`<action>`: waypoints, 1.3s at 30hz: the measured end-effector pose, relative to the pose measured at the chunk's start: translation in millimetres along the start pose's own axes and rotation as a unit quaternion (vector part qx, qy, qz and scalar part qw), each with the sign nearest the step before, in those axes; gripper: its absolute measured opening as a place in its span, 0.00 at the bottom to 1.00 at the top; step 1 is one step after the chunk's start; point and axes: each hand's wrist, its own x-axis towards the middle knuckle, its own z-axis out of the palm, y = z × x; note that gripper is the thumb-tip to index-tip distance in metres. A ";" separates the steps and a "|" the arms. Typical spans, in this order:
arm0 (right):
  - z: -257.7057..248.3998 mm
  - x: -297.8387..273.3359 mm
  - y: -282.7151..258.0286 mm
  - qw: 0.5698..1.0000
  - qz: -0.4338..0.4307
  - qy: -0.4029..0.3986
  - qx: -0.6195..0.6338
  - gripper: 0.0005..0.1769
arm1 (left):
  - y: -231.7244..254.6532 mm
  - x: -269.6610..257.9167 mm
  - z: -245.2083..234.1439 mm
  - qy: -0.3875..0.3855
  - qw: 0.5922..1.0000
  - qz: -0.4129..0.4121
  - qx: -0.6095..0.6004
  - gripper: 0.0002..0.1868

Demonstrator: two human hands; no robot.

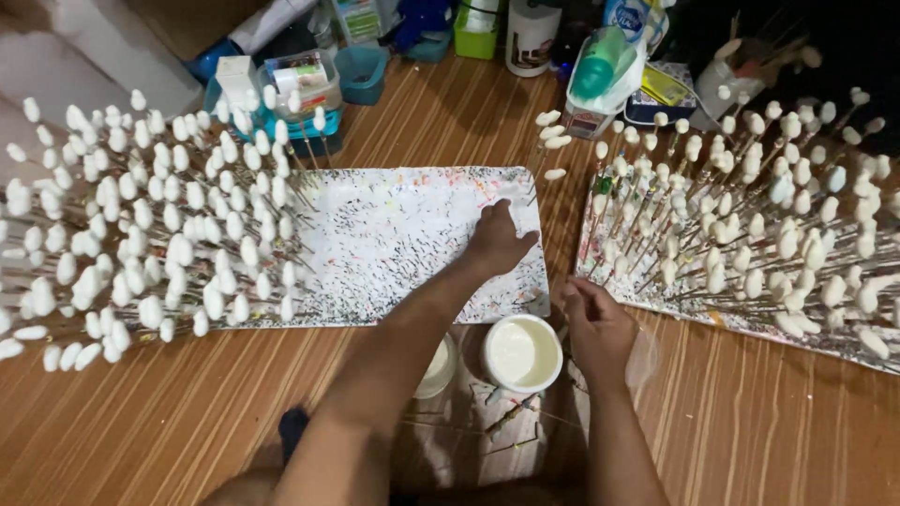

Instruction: Dipping sticks with white cocoons into a white liquid and arranging them on a tray

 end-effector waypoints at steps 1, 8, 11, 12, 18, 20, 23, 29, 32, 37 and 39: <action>0.5 0.7 0.7 1.000 0.003 -0.002 -0.003 0.10 | 3.2 18.0 4.9 -0.002 1.000 -0.003 -0.002 0.44; -7.7 7.2 4.1 0.999 0.023 -0.024 0.002 0.14 | 8.0 108.3 32.2 0.051 0.997 -0.056 0.007 0.47; -10.2 9.4 3.1 0.998 0.043 -0.036 0.032 0.14 | 24.1 113.3 35.5 0.097 0.993 -0.056 0.041 0.37; -10.7 9.0 -0.6 0.997 0.046 -0.040 0.049 0.14 | 28.4 112.3 36.8 0.143 0.988 -0.055 0.019 0.31; -11.0 8.6 2.1 0.995 0.046 -0.049 0.076 0.13 | 18.2 122.3 56.6 0.228 0.972 -0.063 0.007 0.21; -11.8 8.5 -4.3 0.996 0.043 -0.051 0.063 0.14 | 9.0 119.2 59.9 0.208 0.976 -0.064 0.001 0.22; -12.6 7.4 -10.8 0.996 0.044 -0.052 0.050 0.16 | -6.8 124.6 69.9 0.180 0.980 -0.084 -0.006 0.23; -11.4 6.7 -13.7 0.997 0.044 -0.050 0.045 0.16 | 5.8 136.9 57.4 0.128 0.984 -0.127 -0.002 0.36; -12.2 7.4 -14.0 0.997 0.044 -0.050 0.049 0.15 | 9.5 138.5 57.3 0.161 0.977 -0.131 -0.041 0.27; -12.3 8.1 -11.4 0.996 0.045 -0.053 0.051 0.15 | 9.4 135.2 59.5 0.222 0.968 -0.109 -0.052 0.15; -12.9 7.6 -14.3 0.995 0.051 -0.056 0.064 0.13 | 19.9 124.9 54.4 0.222 0.967 -0.079 -0.100 0.18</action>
